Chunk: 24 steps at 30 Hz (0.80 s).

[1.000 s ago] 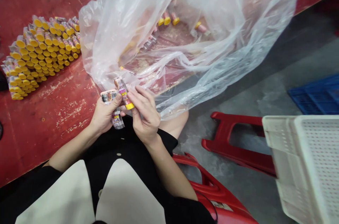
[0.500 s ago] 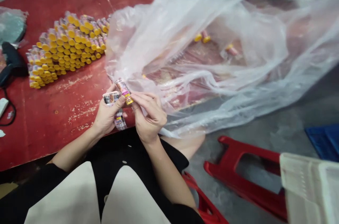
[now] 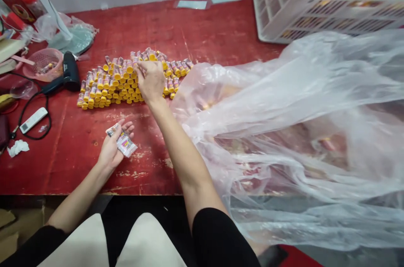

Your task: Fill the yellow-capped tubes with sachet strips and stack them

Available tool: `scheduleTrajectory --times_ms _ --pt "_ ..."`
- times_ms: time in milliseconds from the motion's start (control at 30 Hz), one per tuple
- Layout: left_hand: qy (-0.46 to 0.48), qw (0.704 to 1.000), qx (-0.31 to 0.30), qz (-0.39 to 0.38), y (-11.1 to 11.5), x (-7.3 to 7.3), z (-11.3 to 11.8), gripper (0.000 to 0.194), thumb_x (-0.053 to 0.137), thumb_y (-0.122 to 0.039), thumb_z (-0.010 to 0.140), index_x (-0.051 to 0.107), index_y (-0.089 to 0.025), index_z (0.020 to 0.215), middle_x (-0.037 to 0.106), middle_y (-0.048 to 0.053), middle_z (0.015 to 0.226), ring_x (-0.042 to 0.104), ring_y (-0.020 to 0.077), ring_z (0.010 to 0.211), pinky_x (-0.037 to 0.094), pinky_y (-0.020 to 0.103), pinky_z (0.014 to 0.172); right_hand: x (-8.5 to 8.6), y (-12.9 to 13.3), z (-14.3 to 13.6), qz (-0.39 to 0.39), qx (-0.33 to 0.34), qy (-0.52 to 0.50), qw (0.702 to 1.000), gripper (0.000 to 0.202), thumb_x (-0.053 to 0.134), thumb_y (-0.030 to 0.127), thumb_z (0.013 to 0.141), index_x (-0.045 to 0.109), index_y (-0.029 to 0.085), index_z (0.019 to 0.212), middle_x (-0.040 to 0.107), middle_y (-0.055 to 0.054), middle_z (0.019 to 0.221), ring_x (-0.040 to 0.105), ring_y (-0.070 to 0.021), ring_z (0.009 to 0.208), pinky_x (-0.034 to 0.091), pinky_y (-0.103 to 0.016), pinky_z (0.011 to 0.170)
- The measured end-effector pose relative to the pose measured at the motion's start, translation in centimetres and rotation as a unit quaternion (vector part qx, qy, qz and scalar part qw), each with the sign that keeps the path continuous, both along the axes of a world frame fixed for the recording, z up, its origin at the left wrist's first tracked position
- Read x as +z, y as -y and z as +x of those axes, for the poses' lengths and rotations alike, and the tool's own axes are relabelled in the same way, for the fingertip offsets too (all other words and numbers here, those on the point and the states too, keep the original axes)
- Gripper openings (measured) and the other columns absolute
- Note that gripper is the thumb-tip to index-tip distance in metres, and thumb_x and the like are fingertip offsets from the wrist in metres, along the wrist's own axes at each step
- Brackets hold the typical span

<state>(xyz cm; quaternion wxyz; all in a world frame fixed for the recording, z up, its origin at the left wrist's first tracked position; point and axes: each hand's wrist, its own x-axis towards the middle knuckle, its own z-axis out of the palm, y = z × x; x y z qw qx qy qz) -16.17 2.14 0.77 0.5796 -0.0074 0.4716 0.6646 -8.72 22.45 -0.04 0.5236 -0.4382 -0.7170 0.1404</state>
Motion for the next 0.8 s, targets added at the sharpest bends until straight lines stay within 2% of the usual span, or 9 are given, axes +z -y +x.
scheduleTrajectory --times_ms 100,200,267,300,367,467,600,700,800 --pt "-0.016 0.999 -0.039 -0.006 1.2 -0.9 -0.2 0.014 0.064 -0.018 0.098 0.067 -0.017 0.111 0.078 0.004 0.099 0.075 0.0117 0.082 0.059 0.022 0.071 0.6 6.5 6.4 0.008 0.018 -0.010 1.000 0.031 0.052 0.037 0.103 0.069 0.027 0.127 0.072 -0.007 0.127 0.065 -0.0271 0.124 0.052 -0.053 0.111" --pt "-0.031 0.995 -0.091 -0.035 1.0 -1.8 1.2 0.014 0.075 -0.025 0.091 0.069 -0.018 0.101 0.078 0.002 0.095 0.075 0.0112 0.078 0.058 0.019 0.063 0.5 13.0 16.8 -0.011 -0.097 -0.012 0.995 0.030 0.050 0.031 0.102 0.070 0.025 0.123 0.074 -0.009 0.119 0.071 -0.0256 0.112 0.057 -0.047 0.100" --pt "-0.029 0.987 -0.149 -0.042 0.8 -2.1 3.3 0.022 0.084 -0.029 0.083 0.068 -0.017 0.094 0.078 0.001 0.091 0.076 0.0122 0.077 0.056 0.018 0.058 -0.5 14.8 24.1 -0.074 -0.209 0.036 0.974 0.026 0.053 0.026 0.096 0.075 0.019 0.107 0.077 -0.011 0.102 0.073 -0.0245 0.093 0.059 -0.044 0.087" --pt "-0.022 0.982 -0.184 -0.035 0.8 -2.1 4.6 0.027 0.087 -0.031 0.078 0.068 -0.017 0.091 0.078 0.002 0.091 0.076 0.0128 0.077 0.056 0.017 0.057 -1.2 14.8 27.2 -0.137 -0.231 0.071 0.961 0.023 0.055 0.024 0.093 0.076 0.016 0.095 0.077 -0.011 0.092 0.072 -0.0238 0.084 0.058 -0.042 0.080" --pt "-0.005 0.969 -0.247 -0.008 1.0 -1.5 7.6 0.036 0.093 -0.035 0.069 0.069 -0.016 0.089 0.077 0.001 0.089 0.075 0.0132 0.075 0.056 0.018 0.055 -3.0 13.5 31.2 -0.266 -0.171 0.131 0.939 0.017 0.061 0.022 0.085 0.075 0.013 0.082 0.076 -0.011 0.081 0.068 -0.0214 0.074 0.055 -0.037 0.072" --pt "-0.009 0.957 -0.291 0.006 1.5 -0.2 11.7 0.046 0.098 -0.037 0.059 0.071 -0.014 0.089 0.072 -0.002 0.076 0.069 0.0107 0.064 0.053 0.017 0.050 -5.5 10.9 31.0 -0.319 -0.045 0.144 0.935 0.012 0.071 0.021 0.077 0.076 0.013 0.085 0.077 -0.007 0.084 0.066 -0.0163 0.073 0.051 -0.028 0.070" --pt "-0.063 0.958 -0.280 -0.004 2.3 1.0 14.9 0.050 0.099 -0.036 0.056 0.068 -0.014 0.087 0.066 -0.005 0.067 0.060 0.0067 0.052 0.048 0.016 0.045 -6.3 9.9 27.5 -0.294 -0.020 0.114 0.949 0.006 0.072 0.016 0.075 0.071 0.015 0.081 0.076 -0.006 0.088 0.064 -0.0164 0.082 0.051 -0.028 0.080" --pt "-0.069 0.965 -0.255 0.003 2.7 1.0 16.2 0.046 0.097 -0.039 0.060 0.064 -0.015 0.083 0.064 -0.006 0.065 0.058 0.0059 0.050 0.047 0.017 0.045 -5.4 12.1 27.7 -0.276 -0.063 0.078 0.956 0.006 0.063 0.015 0.083 0.067 0.016 0.088 0.074 -0.009 0.092 0.064 -0.0200 0.090 0.051 -0.033 0.087" --pt "-0.060 0.970 -0.234 0.029 2.5 0.5 17.5 0.046 0.096 -0.041 0.061 0.066 -0.016 0.084 0.063 -0.007 0.066 0.056 0.0049 0.049 0.045 0.017 0.045 -4.2 16.4 28.2 -0.225 -0.085 -0.025 0.970 0.015 0.060 0.027 0.092 0.066 0.017 0.102 0.071 -0.008 0.101 0.064 -0.0190 0.092 0.052 -0.033 0.087"
